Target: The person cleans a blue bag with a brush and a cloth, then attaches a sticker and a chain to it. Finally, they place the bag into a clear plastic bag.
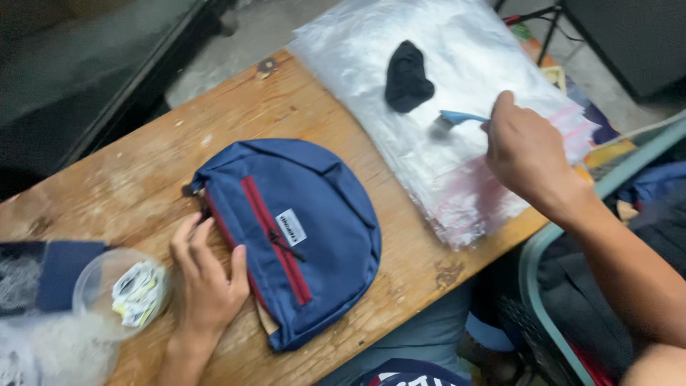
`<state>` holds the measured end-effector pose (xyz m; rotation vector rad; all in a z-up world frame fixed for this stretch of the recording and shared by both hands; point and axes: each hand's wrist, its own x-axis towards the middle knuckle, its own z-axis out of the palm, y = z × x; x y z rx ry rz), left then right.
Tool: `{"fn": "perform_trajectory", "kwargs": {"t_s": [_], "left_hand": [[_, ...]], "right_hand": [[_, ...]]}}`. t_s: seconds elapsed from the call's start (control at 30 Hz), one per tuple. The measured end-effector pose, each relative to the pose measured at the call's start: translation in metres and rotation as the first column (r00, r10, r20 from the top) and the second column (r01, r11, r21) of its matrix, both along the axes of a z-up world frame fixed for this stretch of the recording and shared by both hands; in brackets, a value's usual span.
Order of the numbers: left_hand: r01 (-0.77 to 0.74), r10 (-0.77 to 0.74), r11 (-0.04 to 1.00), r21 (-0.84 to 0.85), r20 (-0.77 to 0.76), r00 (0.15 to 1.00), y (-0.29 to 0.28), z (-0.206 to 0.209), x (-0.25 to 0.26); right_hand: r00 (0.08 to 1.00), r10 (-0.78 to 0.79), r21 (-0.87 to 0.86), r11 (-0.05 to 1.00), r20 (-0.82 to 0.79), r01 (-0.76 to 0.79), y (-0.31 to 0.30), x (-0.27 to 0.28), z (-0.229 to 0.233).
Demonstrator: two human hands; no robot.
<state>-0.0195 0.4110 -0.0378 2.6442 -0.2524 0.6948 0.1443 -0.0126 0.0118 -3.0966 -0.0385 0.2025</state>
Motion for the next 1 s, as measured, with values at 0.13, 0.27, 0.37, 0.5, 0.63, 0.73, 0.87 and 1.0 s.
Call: {"fn": "perform_trajectory", "kwargs": {"t_s": [0.13, 0.27, 0.37, 0.5, 0.63, 0.73, 0.87, 1.0], "left_hand": [[0.057, -0.060, 0.997, -0.043, -0.049, 0.997, 0.010, -0.006, -0.005], [0.060, -0.066, 0.993, -0.107, -0.062, 0.996, 0.013, -0.019, -0.008], [0.037, -0.044, 0.992, -0.119, -0.059, 0.997, 0.016, -0.023, -0.009], [0.012, -0.019, 0.997, -0.070, -0.095, 0.995, 0.019, -0.035, -0.007], [0.004, -0.013, 0.997, -0.077, -0.115, 0.993, 0.020, -0.033, -0.009], [-0.010, 0.001, 0.997, -0.073, -0.121, 0.993, 0.018, -0.034, -0.010], [-0.010, 0.009, 1.000, -0.012, -0.114, 0.993, 0.014, -0.034, -0.013], [0.015, -0.017, 1.000, -0.016, -0.170, 0.985, 0.010, -0.034, -0.014]], "right_hand": [[0.936, 0.311, 0.204, 0.918, 0.166, -0.342, 0.063, -0.037, 0.034], [0.808, 0.588, 0.460, 0.729, -0.042, -0.507, 0.148, -0.066, 0.052], [0.596, 0.793, 0.664, 0.515, -0.129, -0.542, 0.202, -0.061, 0.048], [0.437, 0.897, 0.709, 0.350, -0.065, -0.612, 0.253, -0.006, 0.016], [0.567, 0.797, 0.429, 0.447, 0.207, -0.785, 0.269, 0.050, -0.015], [0.576, 0.764, 0.273, 0.511, 0.289, -0.815, 0.268, 0.018, -0.006], [0.595, 0.788, 0.557, 0.568, -0.156, -0.606, 0.245, -0.046, 0.025], [0.496, 0.755, 0.615, 0.646, -0.428, -0.452, 0.213, -0.061, 0.053]]}}
